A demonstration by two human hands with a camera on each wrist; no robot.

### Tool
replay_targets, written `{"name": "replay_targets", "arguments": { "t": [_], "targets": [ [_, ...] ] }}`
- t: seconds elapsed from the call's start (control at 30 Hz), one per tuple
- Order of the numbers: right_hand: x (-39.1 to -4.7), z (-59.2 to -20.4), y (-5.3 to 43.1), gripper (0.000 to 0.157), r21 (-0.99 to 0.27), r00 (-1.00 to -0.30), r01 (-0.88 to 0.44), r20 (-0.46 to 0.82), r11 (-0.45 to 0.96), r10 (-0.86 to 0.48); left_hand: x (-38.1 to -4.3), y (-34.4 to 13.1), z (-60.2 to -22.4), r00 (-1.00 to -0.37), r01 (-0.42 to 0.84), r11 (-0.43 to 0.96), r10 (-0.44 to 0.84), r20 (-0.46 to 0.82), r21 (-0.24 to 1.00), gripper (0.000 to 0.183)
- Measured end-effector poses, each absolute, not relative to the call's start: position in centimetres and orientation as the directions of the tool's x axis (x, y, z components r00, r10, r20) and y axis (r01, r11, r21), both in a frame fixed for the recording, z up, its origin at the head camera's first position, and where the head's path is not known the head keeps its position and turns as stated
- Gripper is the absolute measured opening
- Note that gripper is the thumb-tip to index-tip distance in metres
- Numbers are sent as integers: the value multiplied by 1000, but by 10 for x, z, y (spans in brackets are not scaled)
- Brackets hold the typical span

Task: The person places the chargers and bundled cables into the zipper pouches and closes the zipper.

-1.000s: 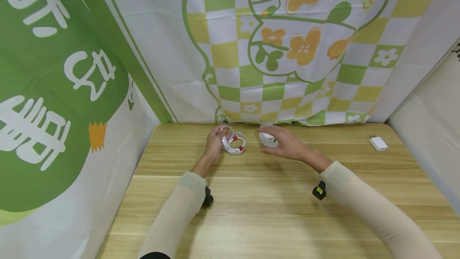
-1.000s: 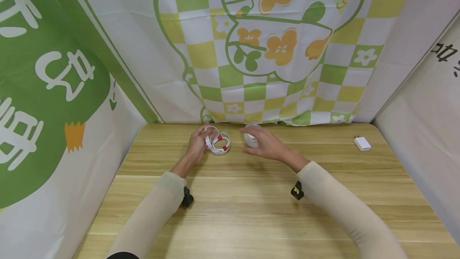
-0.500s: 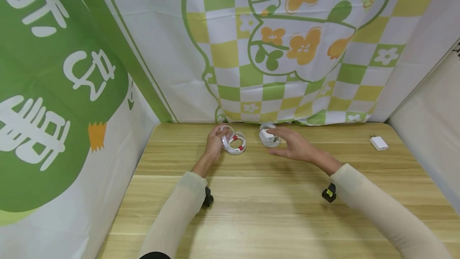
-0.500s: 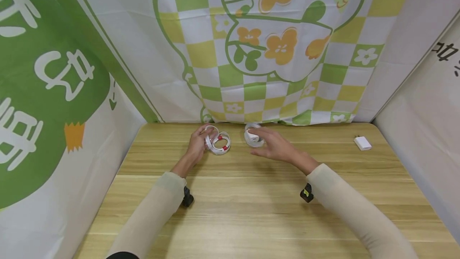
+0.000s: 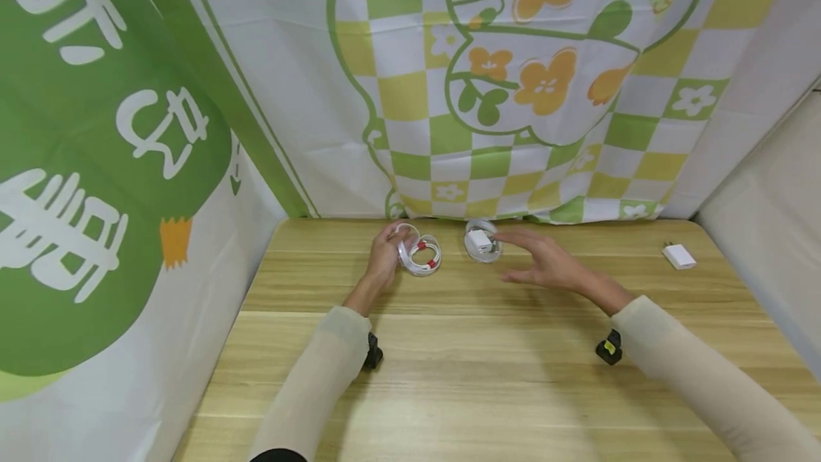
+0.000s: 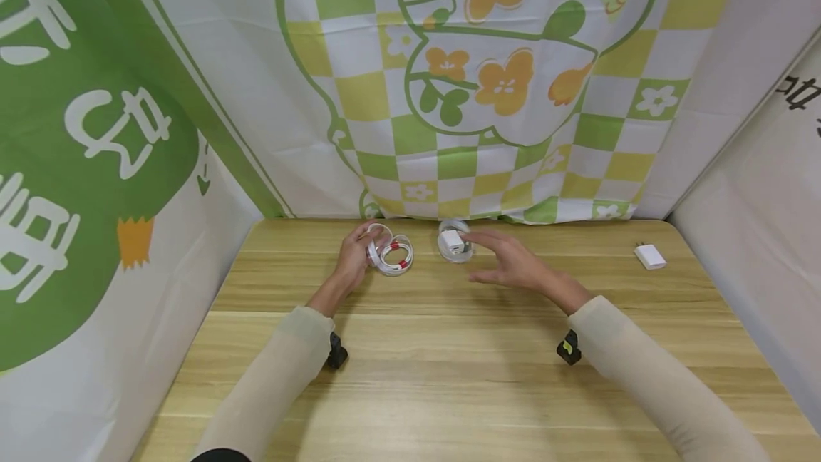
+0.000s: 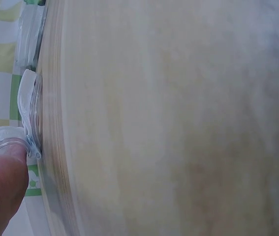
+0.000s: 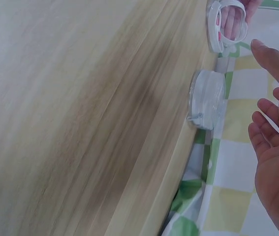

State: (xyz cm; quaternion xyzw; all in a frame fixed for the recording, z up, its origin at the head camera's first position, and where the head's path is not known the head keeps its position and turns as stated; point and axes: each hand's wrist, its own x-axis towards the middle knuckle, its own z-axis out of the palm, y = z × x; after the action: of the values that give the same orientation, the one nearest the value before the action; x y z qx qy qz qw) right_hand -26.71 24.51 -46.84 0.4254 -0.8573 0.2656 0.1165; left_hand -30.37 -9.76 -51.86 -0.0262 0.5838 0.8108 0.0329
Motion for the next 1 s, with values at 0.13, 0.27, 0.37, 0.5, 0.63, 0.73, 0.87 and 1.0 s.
{"name": "replay_targets", "arguments": {
  "t": [0.13,0.27,0.37,0.5,0.63,0.73,0.87,1.0],
  "targets": [
    [-267,-470,253,81,-347,-612,-791,420,504,-671,-303,-97,-519,-998,-66,-321,28,-60,945,44],
    [-266,-469,263,83,-355,-633,-774,401,524,-662,-300,-98,-521,-999,-28,-317,26,-20,948,43],
    [-265,-469,271,84,-360,-650,-759,383,543,-656,-299,-99,-522,-1000,-10,-315,26,-2,949,43],
    [-263,-468,281,85,-376,-677,-735,355,564,-645,-300,-99,-521,-999,-33,-309,35,-23,951,45],
    [-261,-469,289,86,-378,-690,-723,345,579,-636,-302,-98,-521,-998,-68,-313,34,-60,947,45],
    [-259,-469,295,86,-365,-686,-726,347,582,-639,-302,-98,-520,-997,-76,-319,27,-71,945,44],
    [-258,-469,305,88,-355,-678,-735,356,578,-644,-301,-98,-520,-998,-70,-314,26,-65,947,44],
    [-259,-472,317,90,-354,-660,-751,368,558,-655,-302,-98,-520,-998,-69,-314,32,-62,947,44]
  ]
}}
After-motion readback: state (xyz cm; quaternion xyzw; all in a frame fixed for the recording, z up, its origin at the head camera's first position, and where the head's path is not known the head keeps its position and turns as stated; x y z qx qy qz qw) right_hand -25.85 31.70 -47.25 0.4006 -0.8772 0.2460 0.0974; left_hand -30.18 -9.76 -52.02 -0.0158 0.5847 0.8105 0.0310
